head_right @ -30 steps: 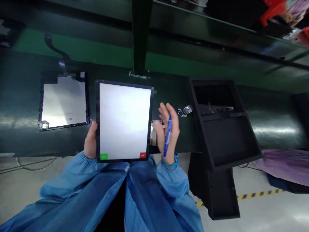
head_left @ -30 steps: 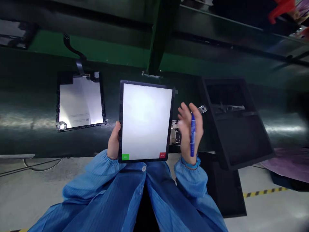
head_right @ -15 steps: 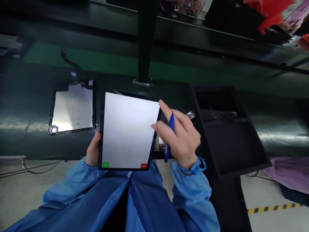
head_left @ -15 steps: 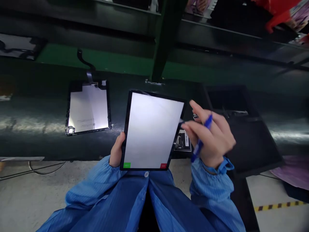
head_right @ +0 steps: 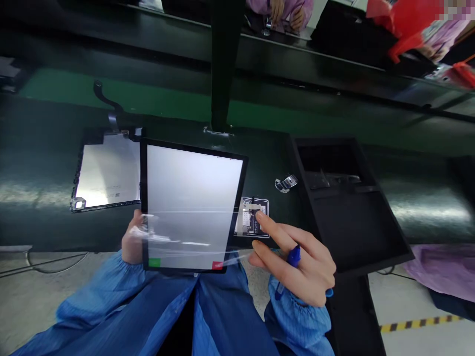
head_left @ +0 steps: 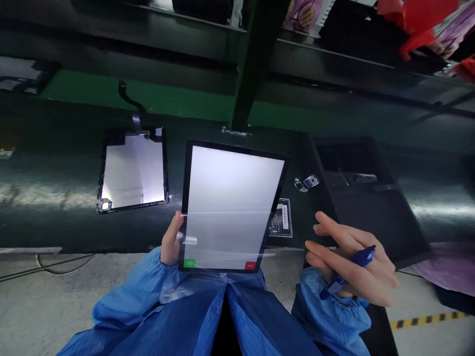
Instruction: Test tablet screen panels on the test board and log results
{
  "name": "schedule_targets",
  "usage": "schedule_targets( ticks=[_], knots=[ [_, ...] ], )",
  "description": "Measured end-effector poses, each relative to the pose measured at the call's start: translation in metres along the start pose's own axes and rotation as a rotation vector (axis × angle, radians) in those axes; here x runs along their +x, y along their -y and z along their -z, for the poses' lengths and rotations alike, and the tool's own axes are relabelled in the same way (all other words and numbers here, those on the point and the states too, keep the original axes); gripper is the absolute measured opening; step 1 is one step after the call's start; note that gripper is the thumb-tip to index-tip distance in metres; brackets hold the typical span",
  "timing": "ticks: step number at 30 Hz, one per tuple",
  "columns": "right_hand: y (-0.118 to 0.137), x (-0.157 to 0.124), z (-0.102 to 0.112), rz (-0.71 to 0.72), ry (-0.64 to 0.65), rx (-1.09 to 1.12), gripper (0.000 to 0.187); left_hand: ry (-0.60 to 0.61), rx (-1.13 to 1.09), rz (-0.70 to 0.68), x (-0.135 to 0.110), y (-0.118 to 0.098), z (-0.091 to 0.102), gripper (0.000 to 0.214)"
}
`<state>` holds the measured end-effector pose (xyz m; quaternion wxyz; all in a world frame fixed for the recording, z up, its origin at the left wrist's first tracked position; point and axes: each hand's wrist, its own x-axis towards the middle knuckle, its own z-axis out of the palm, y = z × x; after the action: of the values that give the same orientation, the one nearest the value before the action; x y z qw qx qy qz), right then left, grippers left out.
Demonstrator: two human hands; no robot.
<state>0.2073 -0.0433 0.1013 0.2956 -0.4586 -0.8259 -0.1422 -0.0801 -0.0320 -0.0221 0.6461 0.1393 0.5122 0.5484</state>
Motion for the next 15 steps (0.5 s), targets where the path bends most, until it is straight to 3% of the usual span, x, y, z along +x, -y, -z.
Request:
schedule_targets(
  ticks=[3, 8, 9, 11, 13, 15],
  knots=[
    [-0.004, 0.014, -0.003, 0.053, -0.021, 0.103, 0.013, 0.017, 0.012, -0.023, 0.003, -0.004, -0.005, 0.045],
    [0.012, 0.078, -0.029, 0.049, 0.076, 0.614, 0.029, 0.267, 0.19, -0.089, -0.001, -0.016, -0.026, 0.046],
    [0.015, 0.09, -0.035, 0.015, 0.061, 0.641, 0.025, 0.314, 0.221, -0.094, -0.002, -0.017, -0.03, 0.046],
    [0.018, 0.106, -0.045, -0.167, -0.088, 0.722, 0.02, 0.377, 0.259, -0.062, -0.004, -0.016, -0.034, 0.046],
    [0.012, 0.108, -0.049, -0.29, -0.165, 0.846, 0.002, 0.358, 0.251, -0.02, -0.005, -0.014, -0.033, 0.046],
    [-0.001, 0.099, -0.051, -0.246, -0.08, 0.931, 0.034, 0.301, 0.202, 0.036, -0.003, -0.012, -0.029, 0.047]
  ],
)
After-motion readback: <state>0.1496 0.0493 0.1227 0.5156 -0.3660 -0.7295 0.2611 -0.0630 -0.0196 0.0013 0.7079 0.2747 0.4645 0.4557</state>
